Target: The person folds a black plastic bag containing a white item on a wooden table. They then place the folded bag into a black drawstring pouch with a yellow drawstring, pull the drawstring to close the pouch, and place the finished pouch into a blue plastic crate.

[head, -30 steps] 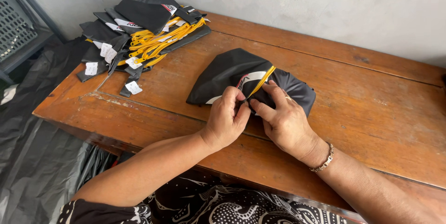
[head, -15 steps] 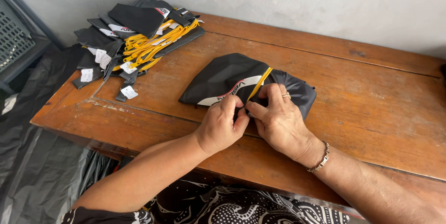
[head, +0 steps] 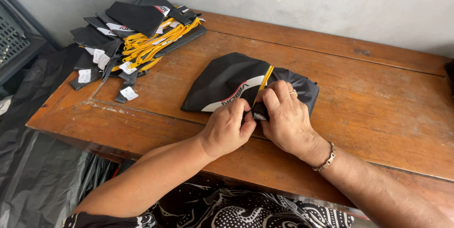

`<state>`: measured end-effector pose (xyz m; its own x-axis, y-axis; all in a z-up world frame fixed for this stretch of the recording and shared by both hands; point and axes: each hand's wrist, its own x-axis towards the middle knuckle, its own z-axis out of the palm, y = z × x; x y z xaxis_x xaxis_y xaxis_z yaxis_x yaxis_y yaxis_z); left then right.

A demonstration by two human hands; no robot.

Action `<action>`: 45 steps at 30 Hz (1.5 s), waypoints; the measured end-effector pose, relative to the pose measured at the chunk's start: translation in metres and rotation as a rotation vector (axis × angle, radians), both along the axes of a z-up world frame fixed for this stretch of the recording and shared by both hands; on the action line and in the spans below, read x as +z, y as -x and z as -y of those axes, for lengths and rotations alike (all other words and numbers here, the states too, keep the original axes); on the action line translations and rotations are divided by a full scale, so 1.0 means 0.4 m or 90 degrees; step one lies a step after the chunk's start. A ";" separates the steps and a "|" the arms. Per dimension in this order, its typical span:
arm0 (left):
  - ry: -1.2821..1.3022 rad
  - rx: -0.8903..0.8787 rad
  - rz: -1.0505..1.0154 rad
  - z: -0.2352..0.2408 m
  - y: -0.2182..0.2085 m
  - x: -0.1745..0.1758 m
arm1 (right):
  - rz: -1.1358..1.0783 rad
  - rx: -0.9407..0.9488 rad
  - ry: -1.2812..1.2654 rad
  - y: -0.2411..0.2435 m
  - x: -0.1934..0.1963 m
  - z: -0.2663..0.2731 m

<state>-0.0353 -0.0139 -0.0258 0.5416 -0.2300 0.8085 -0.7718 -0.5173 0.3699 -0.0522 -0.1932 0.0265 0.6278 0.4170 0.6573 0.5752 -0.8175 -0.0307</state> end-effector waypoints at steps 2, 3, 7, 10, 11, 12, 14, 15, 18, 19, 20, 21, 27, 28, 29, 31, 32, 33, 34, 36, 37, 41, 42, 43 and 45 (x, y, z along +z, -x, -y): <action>-0.036 0.031 0.023 0.005 -0.004 -0.017 | -0.017 -0.016 0.003 0.010 0.007 -0.007; -0.036 0.031 0.022 0.004 0.002 -0.014 | -0.018 -0.016 0.003 0.014 0.018 -0.008; -0.052 0.008 -0.014 0.000 0.015 -0.006 | -0.060 0.040 0.019 0.021 0.053 -0.001; -0.048 -0.020 -0.047 -0.006 0.015 -0.002 | -0.086 0.103 0.010 0.017 0.078 0.010; -0.045 -0.031 -0.064 -0.009 0.015 -0.001 | -0.108 0.138 -0.003 0.013 0.087 0.012; -0.046 -0.032 -0.065 -0.010 0.022 0.008 | -0.109 0.137 -0.003 0.008 0.087 0.019; -0.029 -0.076 -0.114 -0.014 0.036 0.028 | -0.135 0.175 -0.054 -0.002 0.086 0.032; -0.029 -0.077 -0.114 -0.014 0.034 0.026 | -0.135 0.175 -0.054 -0.002 0.084 0.030; -0.028 -0.061 -0.117 -0.014 0.038 0.021 | -0.098 0.132 -0.008 0.001 0.082 0.026; -0.030 -0.060 -0.126 -0.015 0.041 0.023 | -0.128 0.145 -0.016 0.003 0.089 0.027; -0.030 -0.056 -0.132 -0.016 0.043 0.026 | -0.156 0.161 -0.021 0.001 0.097 0.027; -0.029 -0.056 -0.132 -0.017 0.041 0.031 | -0.156 0.162 -0.020 0.002 0.105 0.028; -0.018 -0.093 -0.141 -0.020 0.046 0.042 | -0.148 0.148 -0.020 -0.011 0.065 0.034; -0.010 -0.086 -0.135 -0.019 0.046 0.041 | -0.121 0.122 -0.010 -0.014 0.051 0.035; -0.003 -0.079 -0.128 -0.019 0.045 0.041 | -0.094 0.096 -0.001 -0.016 0.036 0.035; 0.001 -0.073 -0.119 -0.017 0.039 0.032 | -0.080 0.063 0.007 -0.015 0.024 0.030; 0.005 -0.067 -0.106 -0.017 0.033 0.031 | -0.061 0.031 0.015 -0.018 0.021 0.027; 0.004 -0.067 -0.105 -0.016 0.029 0.027 | -0.059 0.031 0.014 -0.017 0.019 0.024; -0.012 -0.059 -0.086 -0.015 0.029 0.022 | -0.046 0.017 0.020 -0.012 0.014 0.022; -0.029 -0.052 -0.067 -0.008 0.026 0.011 | -0.033 0.002 0.025 -0.008 0.006 0.019; -0.033 -0.049 -0.035 -0.001 0.023 0.005 | -0.018 -0.010 0.028 -0.008 0.001 0.018; -0.053 -0.006 0.044 0.031 0.011 -0.021 | 0.026 -0.041 0.032 -0.017 -0.018 0.021; -0.056 -0.006 0.048 0.032 0.010 -0.010 | 0.029 -0.041 0.029 -0.023 -0.019 0.020; -0.040 -0.021 0.044 0.033 0.007 0.000 | 0.057 -0.058 0.014 -0.029 -0.020 0.020; -0.025 -0.037 0.030 0.035 0.027 0.028 | 0.075 -0.075 -0.001 -0.031 -0.029 0.021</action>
<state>-0.0459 -0.0279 -0.0148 0.4883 -0.2920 0.8223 -0.8169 -0.4845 0.3131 -0.0397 -0.2017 0.0147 0.5911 0.3434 0.7298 0.4751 -0.8795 0.0290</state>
